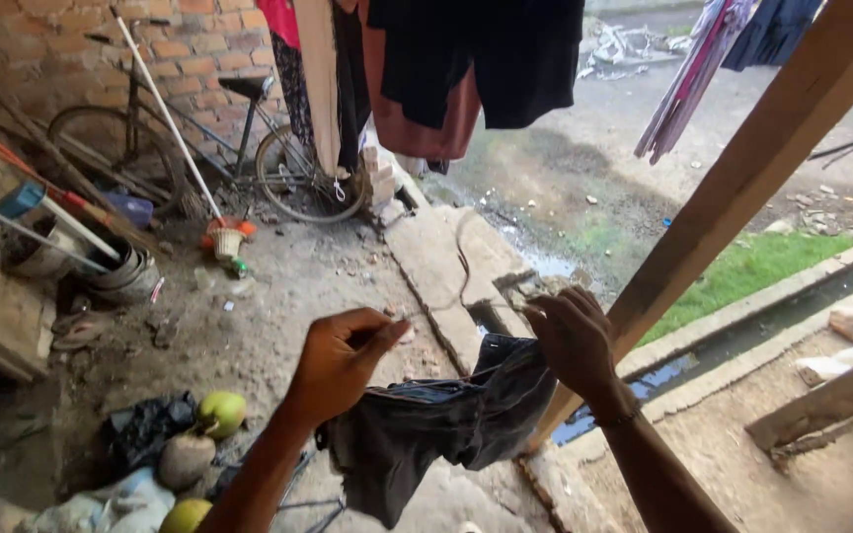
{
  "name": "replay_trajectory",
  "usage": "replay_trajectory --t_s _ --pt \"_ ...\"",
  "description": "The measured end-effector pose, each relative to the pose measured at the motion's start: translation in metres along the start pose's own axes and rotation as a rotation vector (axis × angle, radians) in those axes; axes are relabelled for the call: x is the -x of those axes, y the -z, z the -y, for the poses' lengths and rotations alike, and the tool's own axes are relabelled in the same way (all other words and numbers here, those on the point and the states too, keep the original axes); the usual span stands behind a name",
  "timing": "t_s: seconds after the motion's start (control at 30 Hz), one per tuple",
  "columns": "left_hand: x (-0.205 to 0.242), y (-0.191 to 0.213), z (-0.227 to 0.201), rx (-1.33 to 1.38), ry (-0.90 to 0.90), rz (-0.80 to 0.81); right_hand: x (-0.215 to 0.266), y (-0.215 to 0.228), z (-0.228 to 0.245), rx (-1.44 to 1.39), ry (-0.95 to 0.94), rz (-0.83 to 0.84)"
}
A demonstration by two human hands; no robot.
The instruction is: Hanging laundry items on a clothesline and hangers.
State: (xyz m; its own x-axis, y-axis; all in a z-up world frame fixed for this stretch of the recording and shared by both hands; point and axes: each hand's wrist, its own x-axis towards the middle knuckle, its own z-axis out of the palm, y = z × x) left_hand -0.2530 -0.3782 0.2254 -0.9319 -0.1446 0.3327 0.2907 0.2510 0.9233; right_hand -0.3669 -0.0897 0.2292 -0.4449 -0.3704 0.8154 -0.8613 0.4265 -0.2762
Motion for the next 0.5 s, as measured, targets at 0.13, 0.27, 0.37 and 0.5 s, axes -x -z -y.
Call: replay_trajectory --t_s 0.13,0.27,0.37,0.5 --pt "-0.098 0.027 -0.020 -0.230 -0.206 -0.131 -0.077 -0.026 -0.041 -0.043 -0.094 -0.087" --pt "-0.204 0.059 -0.070 -0.559 -0.526 -0.180 -0.174 -0.040 -0.116 0.036 -0.036 -0.203" --pt "-0.296 0.089 -0.077 -0.866 -0.808 -0.326 -0.264 -0.037 -0.169 -0.216 -0.052 -0.321" --pt "-0.421 0.099 -0.063 -0.652 -0.732 -0.418 -0.362 -0.019 -0.232 -0.114 0.034 -0.299"
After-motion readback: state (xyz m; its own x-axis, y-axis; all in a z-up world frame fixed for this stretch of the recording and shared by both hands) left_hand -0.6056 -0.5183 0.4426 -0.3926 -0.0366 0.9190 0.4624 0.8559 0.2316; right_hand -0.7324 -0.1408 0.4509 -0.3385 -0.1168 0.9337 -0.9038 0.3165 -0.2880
